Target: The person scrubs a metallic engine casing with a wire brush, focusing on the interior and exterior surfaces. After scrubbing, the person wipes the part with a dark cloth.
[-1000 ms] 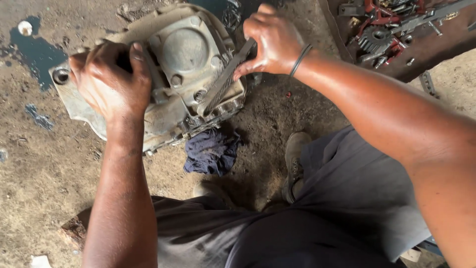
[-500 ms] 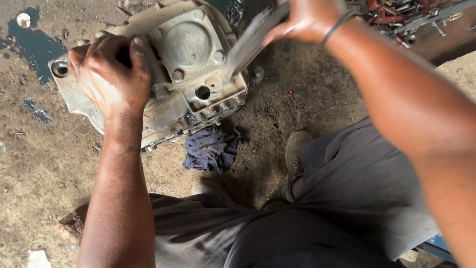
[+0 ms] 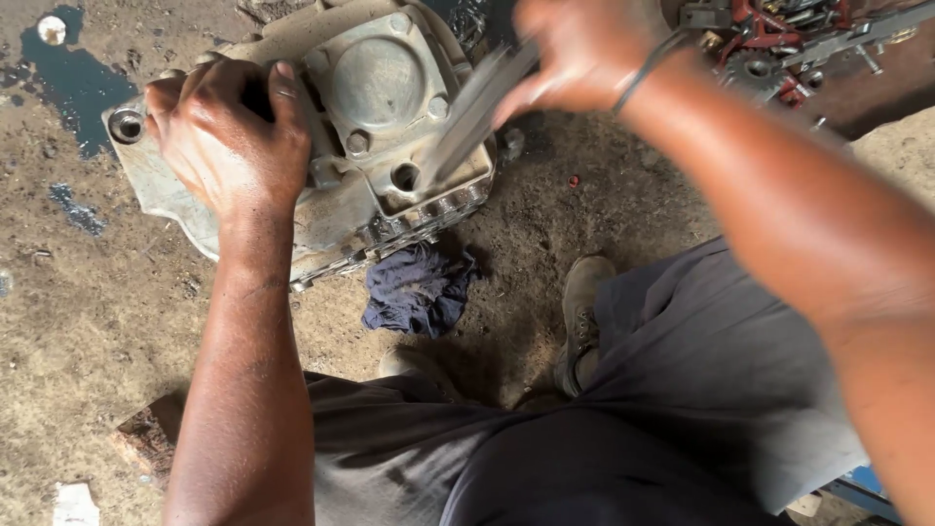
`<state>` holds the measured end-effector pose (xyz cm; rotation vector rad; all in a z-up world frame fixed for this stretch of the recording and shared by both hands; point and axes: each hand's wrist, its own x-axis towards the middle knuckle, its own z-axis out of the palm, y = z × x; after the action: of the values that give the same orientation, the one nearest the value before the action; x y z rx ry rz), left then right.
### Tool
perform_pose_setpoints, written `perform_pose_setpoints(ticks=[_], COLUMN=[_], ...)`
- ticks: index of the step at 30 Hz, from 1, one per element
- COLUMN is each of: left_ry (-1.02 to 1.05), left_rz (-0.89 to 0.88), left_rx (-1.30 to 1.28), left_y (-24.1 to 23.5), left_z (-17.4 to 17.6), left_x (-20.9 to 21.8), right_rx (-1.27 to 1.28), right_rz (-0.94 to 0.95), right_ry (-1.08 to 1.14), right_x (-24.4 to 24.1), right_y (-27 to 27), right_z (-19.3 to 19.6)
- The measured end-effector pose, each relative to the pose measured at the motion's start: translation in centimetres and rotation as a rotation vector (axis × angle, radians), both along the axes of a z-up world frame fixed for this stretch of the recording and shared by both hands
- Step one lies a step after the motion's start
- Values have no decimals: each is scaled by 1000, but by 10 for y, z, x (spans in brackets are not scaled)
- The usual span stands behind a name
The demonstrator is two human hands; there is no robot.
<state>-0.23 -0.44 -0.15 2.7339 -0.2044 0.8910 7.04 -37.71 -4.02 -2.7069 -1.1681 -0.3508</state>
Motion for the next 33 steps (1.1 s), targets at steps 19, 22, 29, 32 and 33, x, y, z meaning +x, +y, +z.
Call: perform_pose_setpoints(ticks=[19,22,29,32,33], left_ry=[-103,-73,-36,-36,-50], left_rz=[-42,-32,-17,-53,-57], left_rx=[14,6,-59,-58,-46], left_y=[-6,-4,-2,-2,-2], left_z=[11,9,4,7,7], left_x=[-5,-4,-4,-4,-4], right_rx=[-576,-335,-407,-283,-204], right_rz=[-339,-320,-399,-382,-357], right_ry=[498,626,486,518,515], right_x=[-5,9,-26,-13,1], right_y=[40,12,69,48,27], right_z=[48,56,62,52,56])
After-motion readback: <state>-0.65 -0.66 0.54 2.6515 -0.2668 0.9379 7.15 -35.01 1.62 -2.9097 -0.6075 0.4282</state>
